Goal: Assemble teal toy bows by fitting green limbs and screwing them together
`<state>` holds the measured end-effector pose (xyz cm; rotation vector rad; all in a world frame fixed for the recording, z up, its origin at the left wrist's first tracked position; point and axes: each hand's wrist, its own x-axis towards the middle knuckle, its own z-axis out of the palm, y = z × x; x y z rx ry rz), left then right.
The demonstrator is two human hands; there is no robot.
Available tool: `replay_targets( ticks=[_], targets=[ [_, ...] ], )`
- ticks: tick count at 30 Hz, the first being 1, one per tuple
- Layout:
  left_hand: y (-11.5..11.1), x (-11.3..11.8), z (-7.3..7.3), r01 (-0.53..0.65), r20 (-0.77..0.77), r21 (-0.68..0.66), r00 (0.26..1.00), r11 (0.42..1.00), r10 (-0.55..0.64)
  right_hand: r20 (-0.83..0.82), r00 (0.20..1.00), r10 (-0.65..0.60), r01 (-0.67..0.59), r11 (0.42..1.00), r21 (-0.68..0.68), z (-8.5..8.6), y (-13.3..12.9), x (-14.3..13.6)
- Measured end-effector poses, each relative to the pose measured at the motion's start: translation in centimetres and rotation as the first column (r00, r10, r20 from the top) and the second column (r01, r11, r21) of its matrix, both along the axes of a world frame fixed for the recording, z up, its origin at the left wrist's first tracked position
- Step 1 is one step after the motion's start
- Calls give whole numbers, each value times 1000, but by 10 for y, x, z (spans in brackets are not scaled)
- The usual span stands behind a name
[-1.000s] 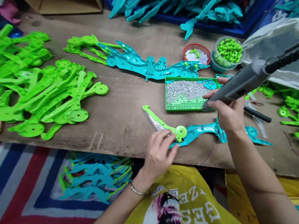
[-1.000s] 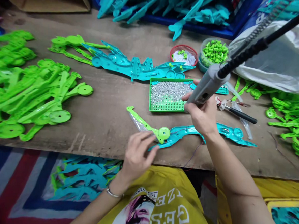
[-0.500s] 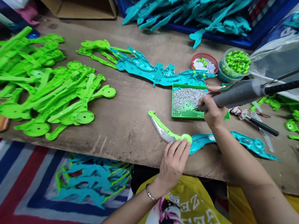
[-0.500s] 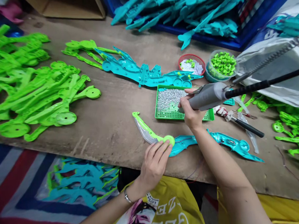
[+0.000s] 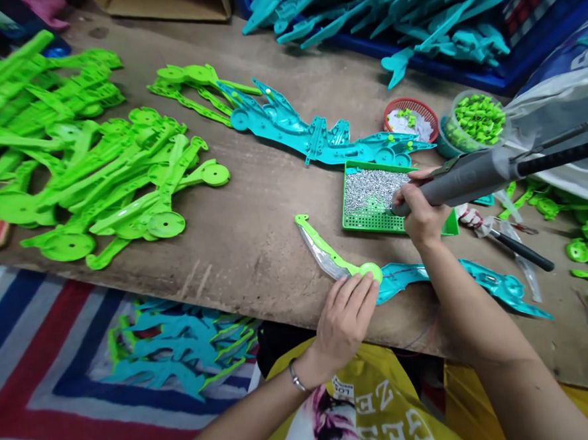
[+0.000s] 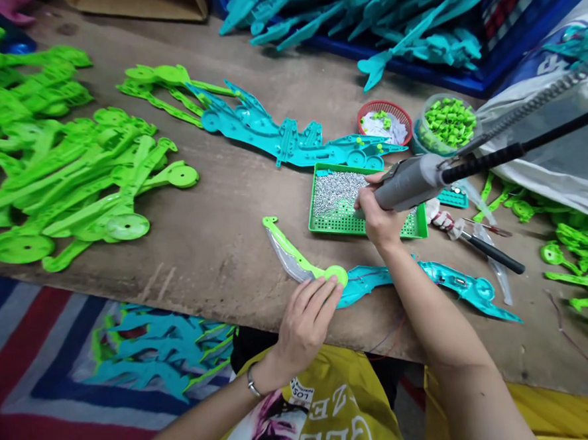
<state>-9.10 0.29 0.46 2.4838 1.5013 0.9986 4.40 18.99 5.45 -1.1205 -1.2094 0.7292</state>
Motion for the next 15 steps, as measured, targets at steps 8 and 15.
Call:
replay_targets(
  ticks=[8, 15],
  targets=[
    [2, 1, 1, 9, 0, 43, 1000, 999, -9, -112, 989, 99, -84, 987, 134, 24, -14, -9],
    [2, 2, -1, 3, 7, 37, 1000, 999, -3, -106, 899, 425, -423, 905, 38, 34, -64, -44]
  ],
)
